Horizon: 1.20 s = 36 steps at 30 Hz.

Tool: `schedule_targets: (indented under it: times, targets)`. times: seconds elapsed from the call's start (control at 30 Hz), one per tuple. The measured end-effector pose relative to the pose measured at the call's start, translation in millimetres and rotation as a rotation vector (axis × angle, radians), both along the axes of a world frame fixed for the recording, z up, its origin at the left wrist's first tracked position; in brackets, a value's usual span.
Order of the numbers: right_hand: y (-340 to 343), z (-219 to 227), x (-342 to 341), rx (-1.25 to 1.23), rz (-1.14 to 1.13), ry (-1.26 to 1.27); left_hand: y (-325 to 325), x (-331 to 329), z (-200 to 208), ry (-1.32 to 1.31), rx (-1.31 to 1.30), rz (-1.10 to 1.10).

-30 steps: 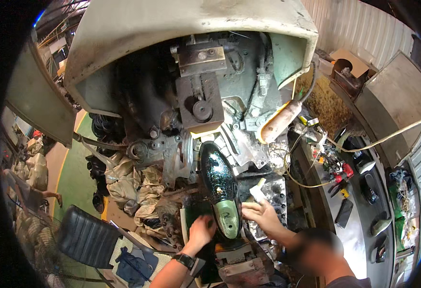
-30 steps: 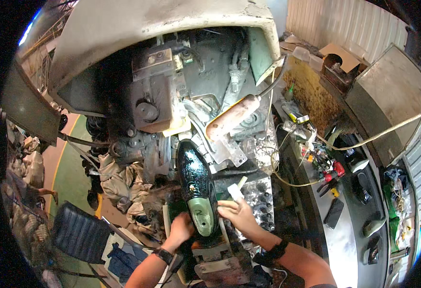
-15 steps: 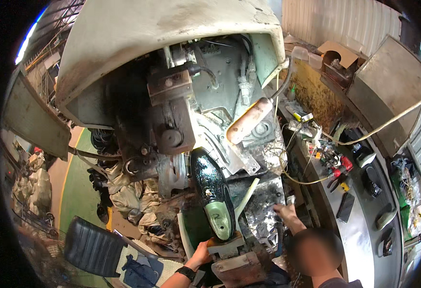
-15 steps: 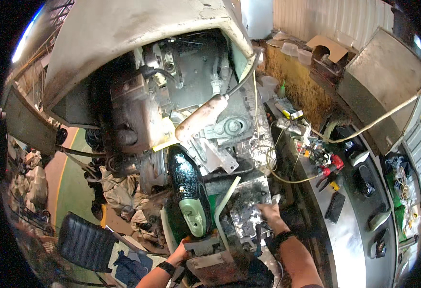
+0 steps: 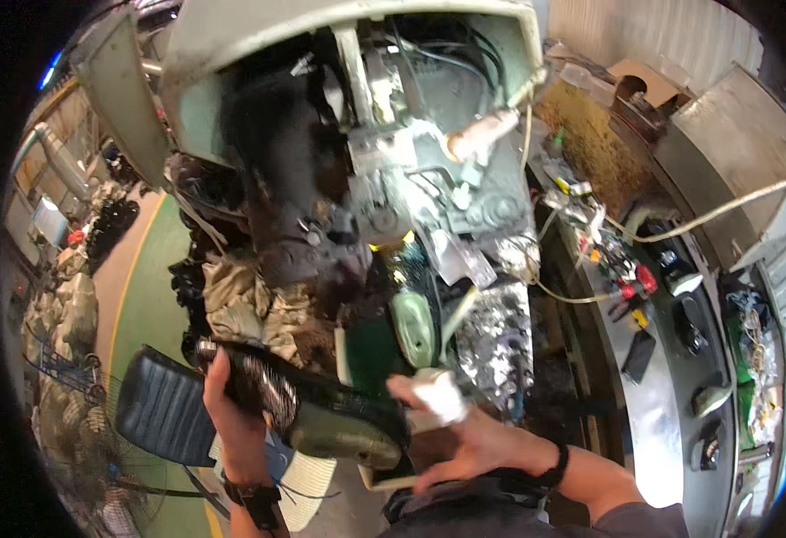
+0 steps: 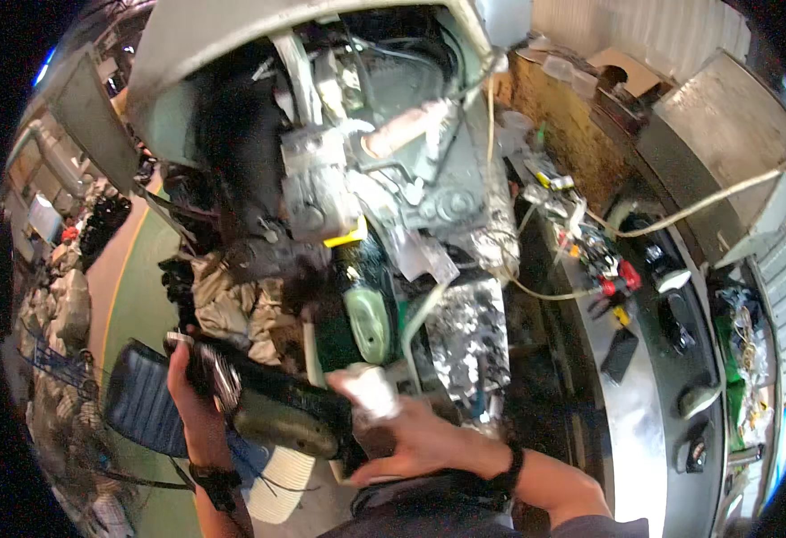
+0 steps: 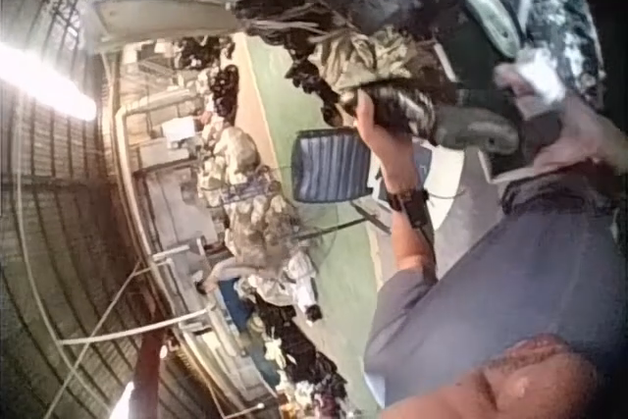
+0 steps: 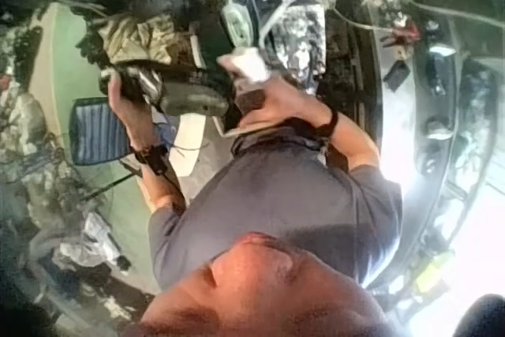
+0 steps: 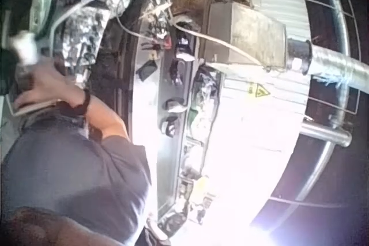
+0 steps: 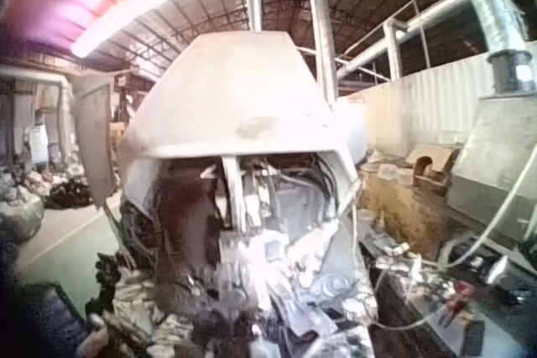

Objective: Operating a toe-lasting machine to shape and attach the front part of a shoe upper to the last.

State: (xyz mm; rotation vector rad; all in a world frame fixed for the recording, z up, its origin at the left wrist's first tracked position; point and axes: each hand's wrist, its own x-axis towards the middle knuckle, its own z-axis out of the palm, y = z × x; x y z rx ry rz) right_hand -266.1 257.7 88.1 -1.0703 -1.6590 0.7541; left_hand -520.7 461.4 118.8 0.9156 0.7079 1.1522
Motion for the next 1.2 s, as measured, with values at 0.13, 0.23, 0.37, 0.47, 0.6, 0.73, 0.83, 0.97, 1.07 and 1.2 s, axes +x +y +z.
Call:
schedule_targets:
  times: [0.13,0.23,0.37,0.47,0.6,0.73,0.83,0.97,1.07,1.2]
  targets:
    - [-8.8,4.4,-21.2,0.386,-0.341,-0.084,-21.7,58.0,24.1,-0.117,-0.168,-0.105]
    - [-43.3,16.4,-19.7,0.281,-0.497,-0.053,-35.2,88.9,17.3,-0.211,-0.098,-0.376]
    - [-96.2,15.7,-4.2,0.403,-0.664,-0.149,-69.1,146.6,14.4,-0.131,-0.172,-0.498]
    - [-144.8,24.2,9.1,0.355,-0.76,-0.199,-97.6,189.9,-0.1,-0.055,-0.216,-0.57]
    - [-200.3,4.7,20.9,0.477,-1.0,-0.208,-158.0,246.9,-5.2,-0.001,-0.203,-0.63]
    - [-282.6,-4.2,40.8,0.334,-1.324,-0.162,-249.5,316.1,-22.6,0.095,-0.323,-0.762]
    - [-353.7,-41.1,53.4,0.272,-1.432,0.068,-323.3,363.4,-57.5,0.259,-0.227,-0.903]
    - [-451.3,-72.8,55.0,0.089,-1.625,0.269,-427.2,415.1,-101.4,0.419,-0.207,-1.242]
    - [-523.3,-108.2,54.5,0.262,-1.84,1.292,-477.1,438.0,-154.5,0.801,-0.252,-1.578]
    - [-709.6,-176.5,34.5,0.368,-1.981,1.54,-523.6,429.7,-180.5,0.643,0.335,-1.63]
